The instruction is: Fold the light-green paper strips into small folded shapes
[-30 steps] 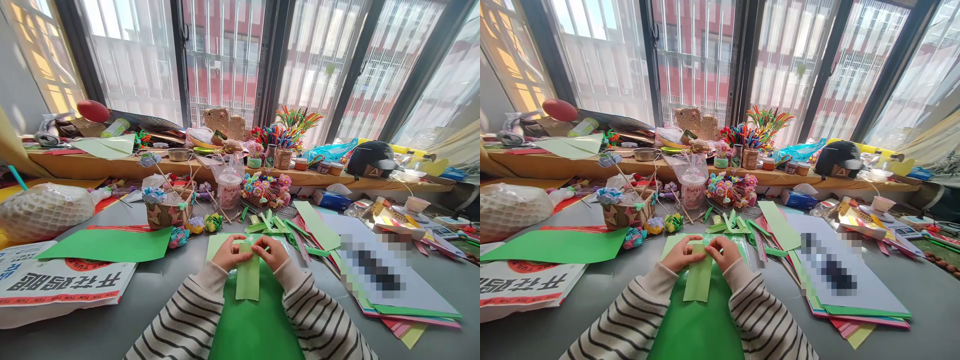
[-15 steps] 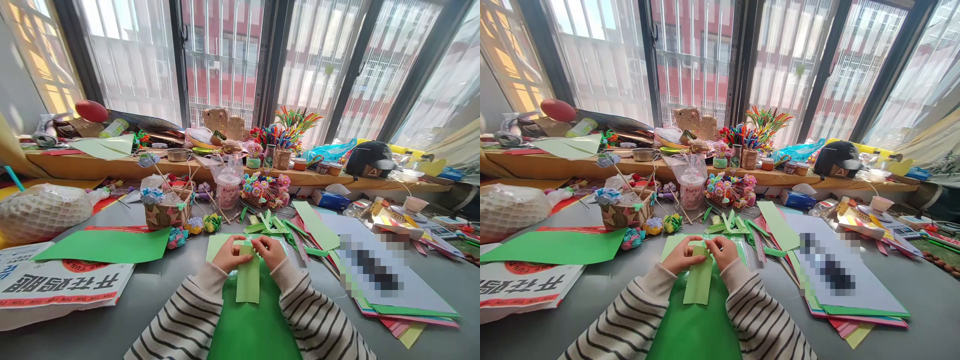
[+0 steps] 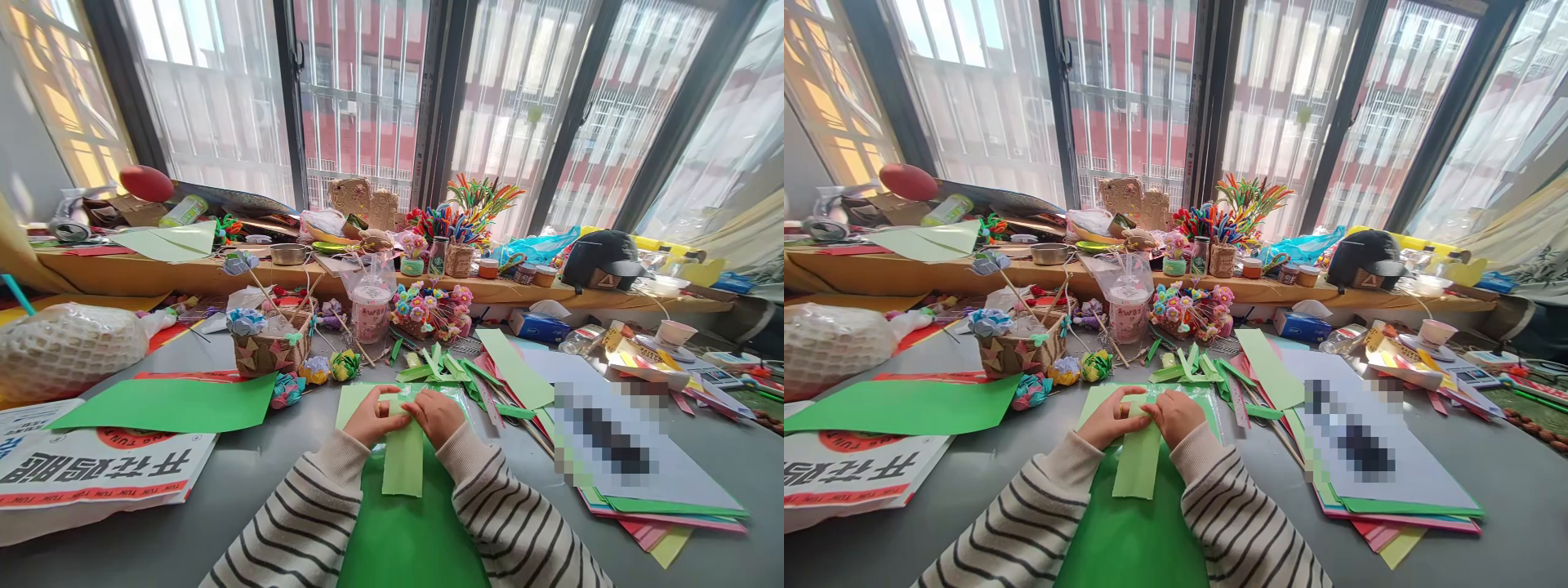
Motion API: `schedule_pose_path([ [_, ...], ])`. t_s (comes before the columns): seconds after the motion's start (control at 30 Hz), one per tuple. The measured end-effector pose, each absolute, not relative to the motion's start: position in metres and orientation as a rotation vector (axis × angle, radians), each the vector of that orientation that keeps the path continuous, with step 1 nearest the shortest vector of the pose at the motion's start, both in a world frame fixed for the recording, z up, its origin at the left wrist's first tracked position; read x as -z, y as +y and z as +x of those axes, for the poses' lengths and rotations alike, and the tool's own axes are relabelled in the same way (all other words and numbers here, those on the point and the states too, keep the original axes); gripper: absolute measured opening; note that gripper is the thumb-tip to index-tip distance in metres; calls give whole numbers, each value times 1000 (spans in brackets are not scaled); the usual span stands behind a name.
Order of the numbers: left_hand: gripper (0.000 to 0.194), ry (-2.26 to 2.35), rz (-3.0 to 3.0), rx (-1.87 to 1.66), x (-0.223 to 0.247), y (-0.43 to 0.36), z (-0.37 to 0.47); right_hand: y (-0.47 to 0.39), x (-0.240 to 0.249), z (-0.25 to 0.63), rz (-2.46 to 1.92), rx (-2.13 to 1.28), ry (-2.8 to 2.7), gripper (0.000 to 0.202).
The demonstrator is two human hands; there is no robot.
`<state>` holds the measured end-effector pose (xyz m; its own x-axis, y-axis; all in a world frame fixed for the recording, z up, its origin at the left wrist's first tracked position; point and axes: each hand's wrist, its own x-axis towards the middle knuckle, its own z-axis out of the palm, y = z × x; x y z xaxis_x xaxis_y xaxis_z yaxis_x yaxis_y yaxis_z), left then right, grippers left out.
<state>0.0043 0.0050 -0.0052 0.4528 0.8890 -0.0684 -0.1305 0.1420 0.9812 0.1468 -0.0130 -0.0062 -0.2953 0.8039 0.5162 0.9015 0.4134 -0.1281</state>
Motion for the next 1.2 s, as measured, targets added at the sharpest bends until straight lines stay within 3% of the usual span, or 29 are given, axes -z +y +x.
schedule_pose_path([
  [0.33,63,849,1103,-918,2,5,2,-14,4,157,-1418,345,-1849,52],
  [0.63,66,852,1127,-943,2,5,3,-20,-8,148,-1211,-443,-1789,22],
  [0.97,62,924,1019,-1087,0,7,2,-12,-7,156,-1150,-1027,-1045,30],
  [1.2,61,1045,1149,-1306,-4,7,-2,-13,-9,157,-1180,-1113,-1118,24],
])
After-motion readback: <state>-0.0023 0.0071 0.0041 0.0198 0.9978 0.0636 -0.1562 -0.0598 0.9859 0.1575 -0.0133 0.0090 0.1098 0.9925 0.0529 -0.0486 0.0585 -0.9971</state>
